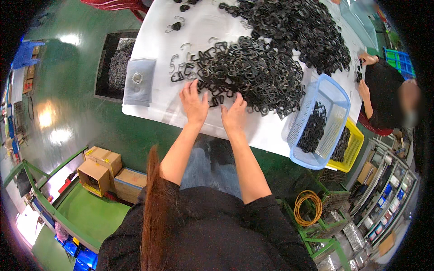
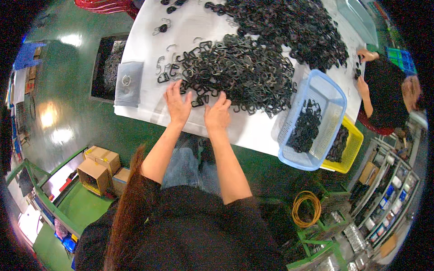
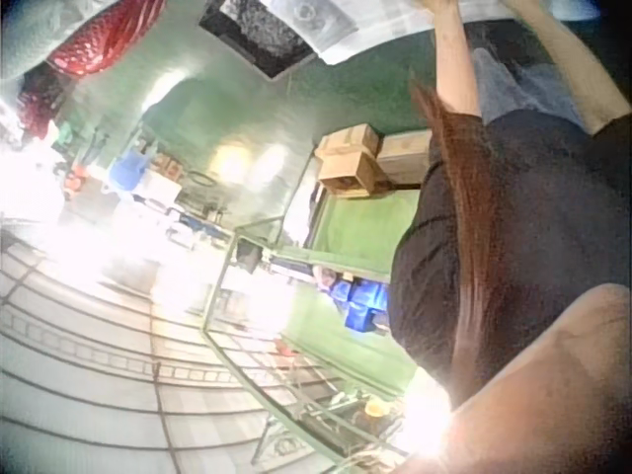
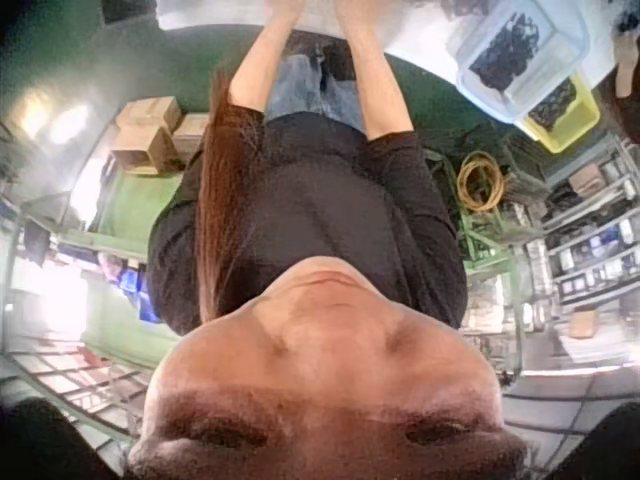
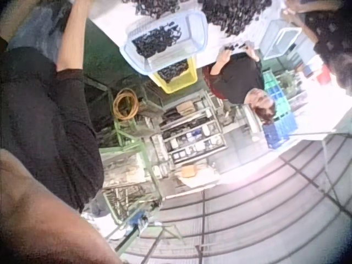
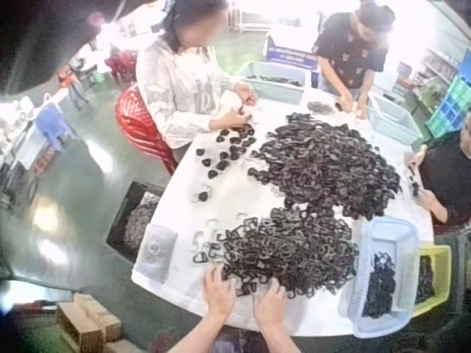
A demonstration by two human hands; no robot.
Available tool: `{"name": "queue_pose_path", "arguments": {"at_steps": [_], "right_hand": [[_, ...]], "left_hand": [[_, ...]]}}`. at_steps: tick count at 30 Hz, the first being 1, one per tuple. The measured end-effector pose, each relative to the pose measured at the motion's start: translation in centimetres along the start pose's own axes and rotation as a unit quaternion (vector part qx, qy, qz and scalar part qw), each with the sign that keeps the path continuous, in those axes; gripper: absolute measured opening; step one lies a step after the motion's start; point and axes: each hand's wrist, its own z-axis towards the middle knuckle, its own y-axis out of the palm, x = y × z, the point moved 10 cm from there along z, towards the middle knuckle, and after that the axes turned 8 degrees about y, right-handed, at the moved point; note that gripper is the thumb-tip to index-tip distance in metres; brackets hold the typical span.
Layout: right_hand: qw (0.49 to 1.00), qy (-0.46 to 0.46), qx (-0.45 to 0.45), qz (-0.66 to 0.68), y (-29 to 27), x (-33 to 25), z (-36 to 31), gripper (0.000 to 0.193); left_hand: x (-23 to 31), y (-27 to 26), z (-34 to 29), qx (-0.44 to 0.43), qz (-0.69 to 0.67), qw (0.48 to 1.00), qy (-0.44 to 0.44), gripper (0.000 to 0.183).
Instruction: The person sorts small black plastic clips from a large pile on a table into a blue basket. They handle the clips by hand, picking them up and placing them into the basket repeatedly.
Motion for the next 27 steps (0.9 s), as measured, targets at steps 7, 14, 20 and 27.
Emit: {"name": "queue_pose_path", "arguments": {"at_steps": [7,14,20,27], "right_hand": [[0.998,-0.045,0.000,0.037,5.7,-6.6,5.2,0.046],[0.869,0.095,-0.269,0.404,7.9,-6.8,8.2,0.018],[0.919,0.141,-0.258,0.262,5.1,-4.0,8.4,0.019],[0.826,0.072,-0.295,0.476,2.7,-6.6,7.9,0.015]], "left_hand": [[-1.9,3.6,6.0,-0.146,-0.025,0.985,0.093,0.037],[-7.9,0.3,10.5,-0.087,-0.303,0.942,-0.115,0.020],[-8.9,1.0,8.9,-0.189,-0.378,0.877,-0.229,0.022],[-9.2,1.6,7.5,-0.286,-0.444,0.803,-0.277,0.025]]}}
